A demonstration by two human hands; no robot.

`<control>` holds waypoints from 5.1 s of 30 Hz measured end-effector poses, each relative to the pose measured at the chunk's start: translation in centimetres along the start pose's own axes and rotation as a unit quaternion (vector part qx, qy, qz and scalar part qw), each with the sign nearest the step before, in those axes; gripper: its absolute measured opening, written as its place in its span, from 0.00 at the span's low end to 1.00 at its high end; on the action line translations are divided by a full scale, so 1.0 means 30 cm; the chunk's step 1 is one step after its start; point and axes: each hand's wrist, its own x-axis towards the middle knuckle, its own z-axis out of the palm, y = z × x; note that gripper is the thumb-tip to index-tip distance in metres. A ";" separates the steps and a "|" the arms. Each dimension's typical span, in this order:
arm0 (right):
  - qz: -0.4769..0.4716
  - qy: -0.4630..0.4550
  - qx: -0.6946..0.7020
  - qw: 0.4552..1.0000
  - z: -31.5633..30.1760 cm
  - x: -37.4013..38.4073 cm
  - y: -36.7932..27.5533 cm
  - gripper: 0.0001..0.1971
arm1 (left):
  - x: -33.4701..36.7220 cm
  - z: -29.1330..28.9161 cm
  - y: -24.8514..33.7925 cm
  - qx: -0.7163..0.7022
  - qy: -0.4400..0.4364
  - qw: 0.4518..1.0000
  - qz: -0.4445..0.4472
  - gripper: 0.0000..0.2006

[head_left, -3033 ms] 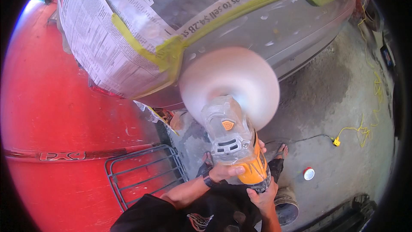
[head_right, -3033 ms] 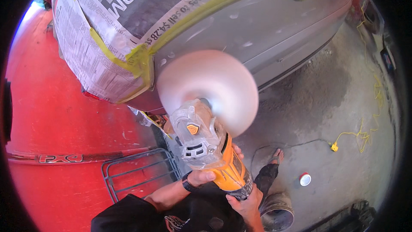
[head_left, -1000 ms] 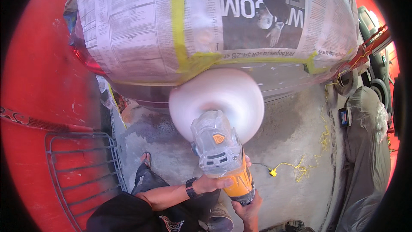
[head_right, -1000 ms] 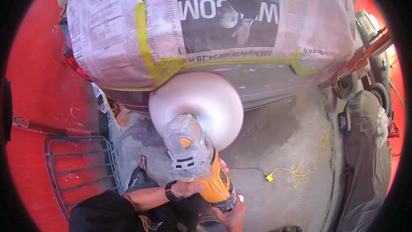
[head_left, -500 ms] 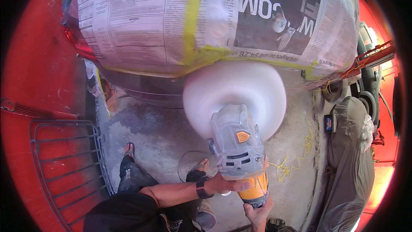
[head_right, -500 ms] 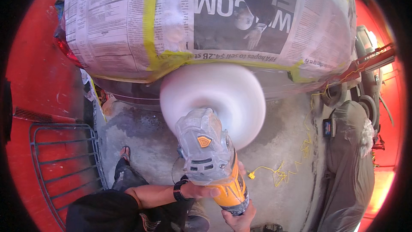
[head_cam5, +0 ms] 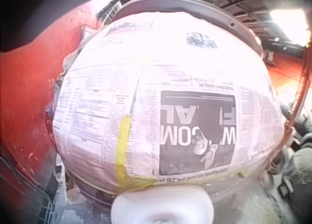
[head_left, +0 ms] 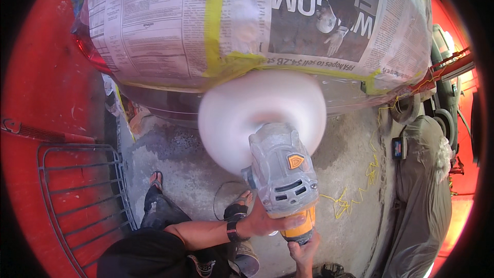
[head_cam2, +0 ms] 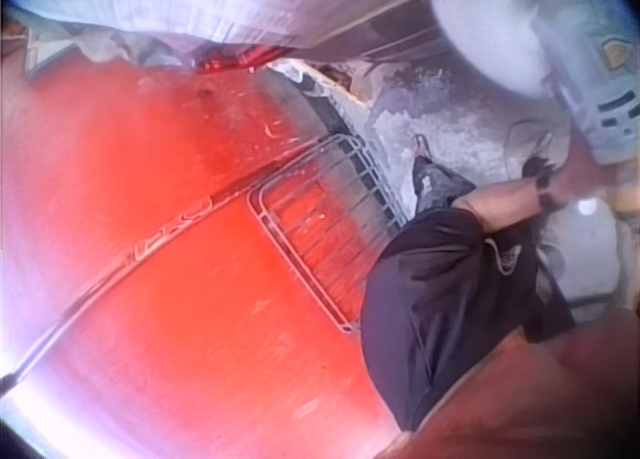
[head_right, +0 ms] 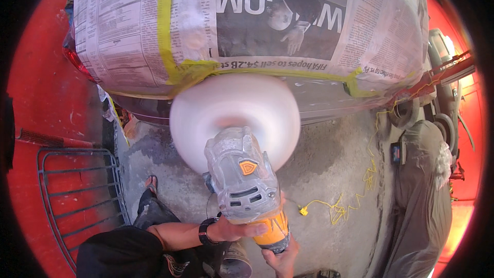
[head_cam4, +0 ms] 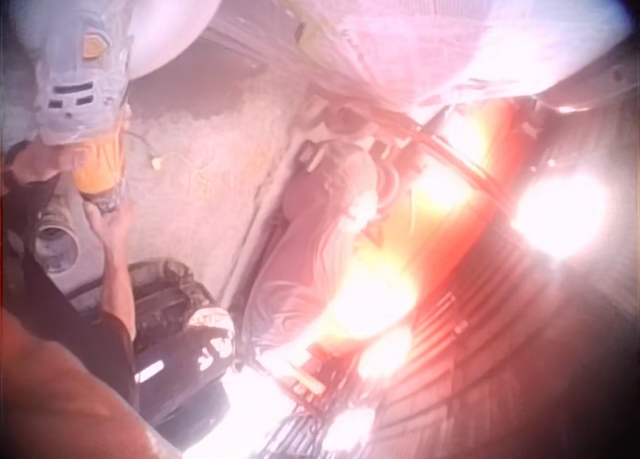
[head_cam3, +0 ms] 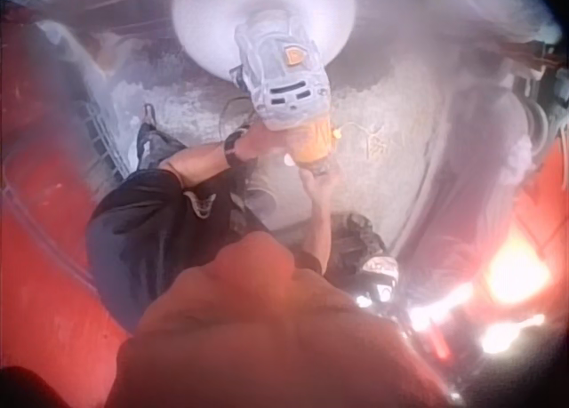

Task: The person uses a rotary polisher with a buffing pad to polish the rear bumper and trunk area of a silver car. The car is partially covered with newspaper and masking tape. The person moves the polisher across the surface and briefly touches the car with a finger to check the finish.

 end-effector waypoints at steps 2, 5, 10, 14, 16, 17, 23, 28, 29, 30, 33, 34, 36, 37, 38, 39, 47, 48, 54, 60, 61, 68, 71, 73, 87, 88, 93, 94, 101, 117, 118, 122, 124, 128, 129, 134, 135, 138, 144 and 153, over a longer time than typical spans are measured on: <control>0.003 -0.002 0.032 0.999 0.010 0.004 0.006 0.44 | -0.001 0.004 0.006 0.029 0.005 0.999 0.012 0.31; 0.010 -0.010 0.055 0.998 0.024 0.007 0.015 0.43 | -0.009 0.018 0.026 0.058 0.028 0.998 0.017 0.31; 0.053 0.000 0.107 0.993 0.055 -0.012 0.152 0.41 | 0.063 0.028 0.035 0.140 0.007 0.990 0.023 0.27; 0.046 0.079 0.183 0.979 0.130 0.022 0.175 0.37 | 0.176 0.046 0.010 0.224 -0.042 0.974 0.013 0.31; 0.050 0.094 0.218 0.970 0.185 0.032 0.173 0.39 | 0.217 0.043 -0.012 0.271 -0.035 0.962 0.016 0.33; 0.052 0.093 0.232 0.967 0.217 0.035 0.175 0.40 | 0.225 0.041 -0.002 0.275 -0.046 0.960 0.007 0.35; 0.041 0.078 0.227 0.970 0.407 -0.057 0.240 0.39 | 0.091 -0.059 0.125 0.314 -0.051 0.945 -0.071 0.32; -0.006 0.035 0.223 0.974 0.431 -0.037 0.134 0.41 | -0.054 -0.159 0.138 0.249 0.024 0.965 -0.076 0.33; -0.008 0.042 0.225 0.973 0.434 -0.035 0.149 0.41 | -0.055 -0.165 0.137 0.239 0.032 0.968 -0.073 0.32; -0.010 0.047 0.226 0.973 0.433 -0.033 0.176 0.42 | -0.037 -0.152 0.140 0.266 0.012 0.961 -0.077 0.32; 0.000 0.087 0.210 0.974 0.406 -0.002 0.283 0.43 | 0.116 -0.025 0.123 0.324 -0.059 0.944 -0.029 0.29; 0.025 0.107 0.229 0.967 0.400 0.012 0.259 0.43 | 0.167 -0.003 0.096 0.331 -0.063 0.941 -0.034 0.28; 0.051 0.132 0.274 0.951 0.408 0.034 0.222 0.44 | 0.223 0.013 0.067 0.346 -0.067 0.935 -0.044 0.28; 0.054 0.137 0.299 0.943 0.422 0.036 0.215 0.44 | 0.223 0.009 0.076 0.354 -0.072 0.931 -0.047 0.29; 0.057 0.142 0.323 0.934 0.439 0.034 0.207 0.44 | 0.221 0.003 0.088 0.362 -0.076 0.928 -0.050 0.29; 0.057 0.147 0.303 0.940 0.465 0.022 0.198 0.44 | 0.213 -0.007 0.093 0.369 -0.078 0.924 -0.054 0.30; -0.016 0.077 0.116 0.990 0.554 -0.100 0.191 0.36 | -0.093 -0.260 0.183 0.238 0.000 0.960 -0.149 0.40; -0.012 0.073 0.118 0.990 0.548 -0.105 0.200 0.36 | -0.106 -0.250 0.189 0.213 0.008 0.965 -0.150 0.42; -0.026 0.108 0.214 0.971 0.494 -0.016 0.143 0.38 | 0.023 -0.165 0.155 0.286 -0.025 0.950 -0.125 0.35; 0.045 0.060 0.255 0.964 0.503 -0.053 0.222 0.40 | 0.097 -0.062 0.155 0.355 -0.052 0.931 -0.069 0.27; 0.059 0.057 0.257 0.963 0.517 -0.078 0.246 0.40 | 0.082 -0.064 0.147 0.342 -0.035 0.935 -0.083 0.26; 0.074 0.125 0.325 0.935 0.568 -0.045 0.271 0.38 | 0.174 -0.074 0.072 0.400 -0.068 0.906 -0.118 0.28; 0.082 0.150 0.359 0.918 0.580 0.023 0.234 0.39 | 0.251 -0.063 0.052 0.377 -0.083 0.913 -0.127 0.30; 0.083 0.162 0.385 0.905 0.593 0.044 0.195 0.39 | 0.269 -0.047 0.066 0.388 -0.098 0.909 -0.117 0.31; 0.104 0.067 0.263 0.957 0.783 -0.222 0.192 0.34 | -0.124 -0.337 0.223 0.342 0.027 0.921 -0.184 0.28; 0.110 0.079 0.238 0.962 0.780 -0.243 0.183 0.34 | -0.156 -0.359 0.211 0.315 0.048 0.928 -0.195 0.30; 0.144 0.102 0.217 0.960 0.761 -0.274 0.215 0.32 | -0.147 -0.351 0.151 0.272 0.064 0.932 -0.231 0.30; 0.157 0.106 0.236 0.953 0.751 -0.258 0.235 0.31 | -0.108 -0.329 0.135 0.284 0.054 0.927 -0.238 0.30; 0.160 0.172 0.388 0.891 0.610 0.012 0.189 0.26 | 0.259 -0.113 0.000 0.382 -0.043 0.903 -0.190 0.25; 0.159 0.014 0.367 0.916 0.794 -0.258 0.246 0.29 | -0.151 -0.278 0.157 0.372 0.098 0.915 -0.121 0.23; 0.155 0.026 0.378 0.912 0.766 -0.228 0.261 0.29 | -0.110 -0.268 0.126 0.389 0.078 0.910 -0.121 0.23; 0.142 0.080 0.389 0.907 0.567 -0.033 0.273 0.30 | 0.169 -0.144 -0.035 0.410 0.019 0.904 -0.122 0.22; 0.129 0.096 0.399 0.903 0.439 0.058 0.271 0.30 | 0.299 -0.033 -0.112 0.393 0.010 0.908 -0.147 0.21; 0.152 0.121 0.392 0.899 0.190 0.178 0.222 0.30 | 0.489 0.153 -0.239 0.395 0.009 0.902 -0.172 0.22; 0.159 0.127 0.396 0.895 0.154 0.200 0.212 0.30 | 0.526 0.171 -0.264 0.394 0.013 0.901 -0.180 0.22; 0.191 0.122 0.407 0.885 0.132 0.172 0.185 0.27 | 0.509 0.162 -0.291 0.416 0.049 0.892 -0.169 0.23; 0.189 0.116 0.395 0.891 0.146 0.144 0.190 0.26 | 0.469 0.150 -0.269 0.405 0.056 0.896 -0.172 0.23; 0.186 0.074 0.390 0.899 0.249 0.036 0.288 0.24 | 0.304 0.063 -0.218 0.364 0.073 0.920 -0.125 0.23; 0.138 -0.028 0.324 0.936 0.528 -0.097 0.287 0.25 | -0.029 -0.217 0.016 0.367 0.105 0.922 -0.058 0.23; 0.146 -0.009 0.322 0.935 0.691 -0.169 0.358 0.34 | -0.123 -0.323 0.064 0.378 0.079 0.920 -0.070 0.24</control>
